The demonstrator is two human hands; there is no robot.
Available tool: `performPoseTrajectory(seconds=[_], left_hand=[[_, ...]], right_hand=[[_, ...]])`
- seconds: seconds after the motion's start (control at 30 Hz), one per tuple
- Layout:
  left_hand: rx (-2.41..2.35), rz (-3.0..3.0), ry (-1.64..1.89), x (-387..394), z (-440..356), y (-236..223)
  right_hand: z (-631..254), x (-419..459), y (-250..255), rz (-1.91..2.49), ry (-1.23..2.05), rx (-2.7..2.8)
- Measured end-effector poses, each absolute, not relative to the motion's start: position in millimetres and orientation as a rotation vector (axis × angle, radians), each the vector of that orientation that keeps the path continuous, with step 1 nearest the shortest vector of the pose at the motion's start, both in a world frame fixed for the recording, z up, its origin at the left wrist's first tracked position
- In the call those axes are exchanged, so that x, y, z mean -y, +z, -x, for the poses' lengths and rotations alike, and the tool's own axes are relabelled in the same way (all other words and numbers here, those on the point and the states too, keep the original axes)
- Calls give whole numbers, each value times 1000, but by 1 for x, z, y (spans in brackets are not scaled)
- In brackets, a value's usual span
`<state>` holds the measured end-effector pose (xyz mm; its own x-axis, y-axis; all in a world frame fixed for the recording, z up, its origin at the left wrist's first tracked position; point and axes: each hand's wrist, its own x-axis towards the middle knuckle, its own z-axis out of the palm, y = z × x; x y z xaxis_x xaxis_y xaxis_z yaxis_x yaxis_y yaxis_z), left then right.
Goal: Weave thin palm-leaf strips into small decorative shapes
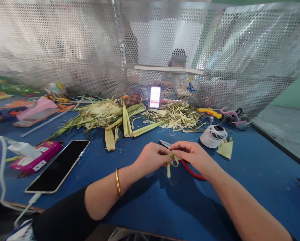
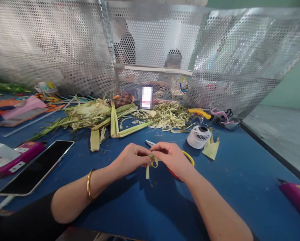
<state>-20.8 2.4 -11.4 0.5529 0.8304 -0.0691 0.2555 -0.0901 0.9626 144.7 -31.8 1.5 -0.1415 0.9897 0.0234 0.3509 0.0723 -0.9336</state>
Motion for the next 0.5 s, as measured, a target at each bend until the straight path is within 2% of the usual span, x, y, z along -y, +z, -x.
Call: performPoseTrajectory(seconds=[0.13, 0.37, 0.5], left_hand=[[-952, -1619, 577, -1, 20, -12], [-858, -1556, 486, 2, 19, -6], [-781, -1527, 399, 3, 20, -2]], right_hand=[[-144, 32, 1, 1475, 1013, 1514], [-147, 30, 0, 1506, 1124, 1422], [-145, 27, -4, 1508, 1008, 1307]])
